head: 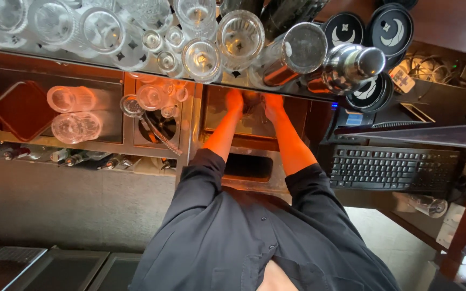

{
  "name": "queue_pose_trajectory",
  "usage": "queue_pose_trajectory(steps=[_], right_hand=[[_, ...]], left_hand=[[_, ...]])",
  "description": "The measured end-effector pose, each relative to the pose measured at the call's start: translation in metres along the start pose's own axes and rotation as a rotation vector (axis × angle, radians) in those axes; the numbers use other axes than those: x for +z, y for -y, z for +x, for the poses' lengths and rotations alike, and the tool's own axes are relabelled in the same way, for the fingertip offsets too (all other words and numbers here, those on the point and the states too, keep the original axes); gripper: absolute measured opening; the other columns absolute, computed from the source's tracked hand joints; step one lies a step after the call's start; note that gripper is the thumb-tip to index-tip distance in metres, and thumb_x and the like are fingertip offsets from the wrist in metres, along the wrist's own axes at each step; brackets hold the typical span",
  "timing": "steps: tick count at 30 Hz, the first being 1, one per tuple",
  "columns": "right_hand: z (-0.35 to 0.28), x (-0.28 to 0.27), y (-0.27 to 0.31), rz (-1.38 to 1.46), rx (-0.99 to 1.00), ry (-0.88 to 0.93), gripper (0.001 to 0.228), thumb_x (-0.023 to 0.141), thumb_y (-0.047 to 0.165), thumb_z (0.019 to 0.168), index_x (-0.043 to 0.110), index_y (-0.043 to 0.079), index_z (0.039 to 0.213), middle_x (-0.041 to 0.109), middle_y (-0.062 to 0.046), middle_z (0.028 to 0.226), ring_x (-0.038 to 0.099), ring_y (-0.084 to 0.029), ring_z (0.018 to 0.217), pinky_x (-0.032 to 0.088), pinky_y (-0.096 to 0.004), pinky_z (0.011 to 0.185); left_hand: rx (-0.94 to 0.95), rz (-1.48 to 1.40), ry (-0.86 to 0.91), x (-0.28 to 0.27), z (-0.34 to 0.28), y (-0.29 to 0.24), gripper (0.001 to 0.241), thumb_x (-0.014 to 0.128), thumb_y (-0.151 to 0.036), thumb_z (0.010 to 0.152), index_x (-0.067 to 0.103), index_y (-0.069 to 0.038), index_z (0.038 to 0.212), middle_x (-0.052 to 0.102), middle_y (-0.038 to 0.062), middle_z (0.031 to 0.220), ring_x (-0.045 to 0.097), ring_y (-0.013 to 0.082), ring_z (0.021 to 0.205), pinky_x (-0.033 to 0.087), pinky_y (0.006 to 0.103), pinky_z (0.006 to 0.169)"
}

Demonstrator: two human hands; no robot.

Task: Washing and rinsing cocktail shakers, bar spoons, and strainers in a bar sink.

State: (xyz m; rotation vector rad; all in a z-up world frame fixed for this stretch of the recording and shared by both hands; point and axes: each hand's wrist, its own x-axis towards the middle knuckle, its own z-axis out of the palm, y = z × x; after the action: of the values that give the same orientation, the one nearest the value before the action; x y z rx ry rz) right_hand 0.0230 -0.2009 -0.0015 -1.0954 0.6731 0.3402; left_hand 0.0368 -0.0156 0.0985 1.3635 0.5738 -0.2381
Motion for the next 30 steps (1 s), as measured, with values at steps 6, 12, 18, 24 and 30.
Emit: queue_pose_trajectory(steps=[6, 12, 18, 24, 30], right_hand=[[-0.01, -0.003, 0.012, 0.014, -0.189, 0.255, 0.012, 0.075, 0.009, 0.101, 0.069, 0.01, 0.112, 0.067, 0.0, 0.098, 0.06, -0.014, 0.083, 0.049, -0.031, 0.07], [-0.026, 0.007, 0.031, 0.062, -0.048, 0.211, 0.024, 0.077, 0.008, 0.091, 0.069, 0.01, 0.115, 0.071, 0.001, 0.105, 0.065, -0.014, 0.092, 0.053, -0.03, 0.079], [-0.038, 0.025, 0.043, 0.068, 0.154, 0.07, 0.022, 0.071, 0.025, 0.089, 0.068, 0.014, 0.107, 0.071, -0.002, 0.094, 0.065, -0.017, 0.081, 0.054, -0.035, 0.065], [-0.055, 0.04, 0.04, 0.087, 0.014, 0.212, 0.023, 0.074, -0.001, 0.086, 0.07, 0.007, 0.107, 0.074, -0.004, 0.103, 0.069, -0.019, 0.093, 0.055, -0.031, 0.08], [-0.039, 0.039, 0.036, 0.231, 0.054, 0.166, 0.023, 0.064, 0.015, 0.097, 0.067, 0.013, 0.12, 0.073, -0.001, 0.111, 0.068, -0.019, 0.098, 0.055, -0.034, 0.083]], left_hand=[[0.004, 0.231, 0.03, -0.001, -0.016, -0.068, 0.029, 0.065, -0.026, 0.098, 0.07, -0.002, 0.113, 0.071, 0.017, 0.11, 0.065, 0.0299, 0.099, 0.052, 0.0441, 0.086], [0.01, 0.468, 0.045, -0.015, 0.002, -0.069, 0.034, 0.066, -0.027, 0.095, 0.067, -0.003, 0.119, 0.068, 0.02, 0.118, 0.063, 0.0348, 0.108, 0.052, 0.0458, 0.092], [-0.01, 0.751, 0.037, -0.049, 0.018, -0.028, 0.042, 0.066, -0.027, 0.091, 0.064, -0.004, 0.125, 0.065, 0.024, 0.127, 0.062, 0.0398, 0.117, 0.051, 0.0475, 0.097], [0.031, 0.895, 0.001, -0.09, 0.076, 0.081, 0.05, 0.068, -0.028, 0.087, 0.059, -0.005, 0.13, 0.06, 0.025, 0.133, 0.059, 0.0418, 0.121, 0.049, 0.0479, 0.097], [0.304, 0.569, -0.18, -0.092, 0.073, 0.101, 0.049, 0.067, -0.021, 0.093, 0.058, -0.002, 0.137, 0.061, 0.026, 0.136, 0.055, 0.0425, 0.128, 0.044, 0.0464, 0.106]])
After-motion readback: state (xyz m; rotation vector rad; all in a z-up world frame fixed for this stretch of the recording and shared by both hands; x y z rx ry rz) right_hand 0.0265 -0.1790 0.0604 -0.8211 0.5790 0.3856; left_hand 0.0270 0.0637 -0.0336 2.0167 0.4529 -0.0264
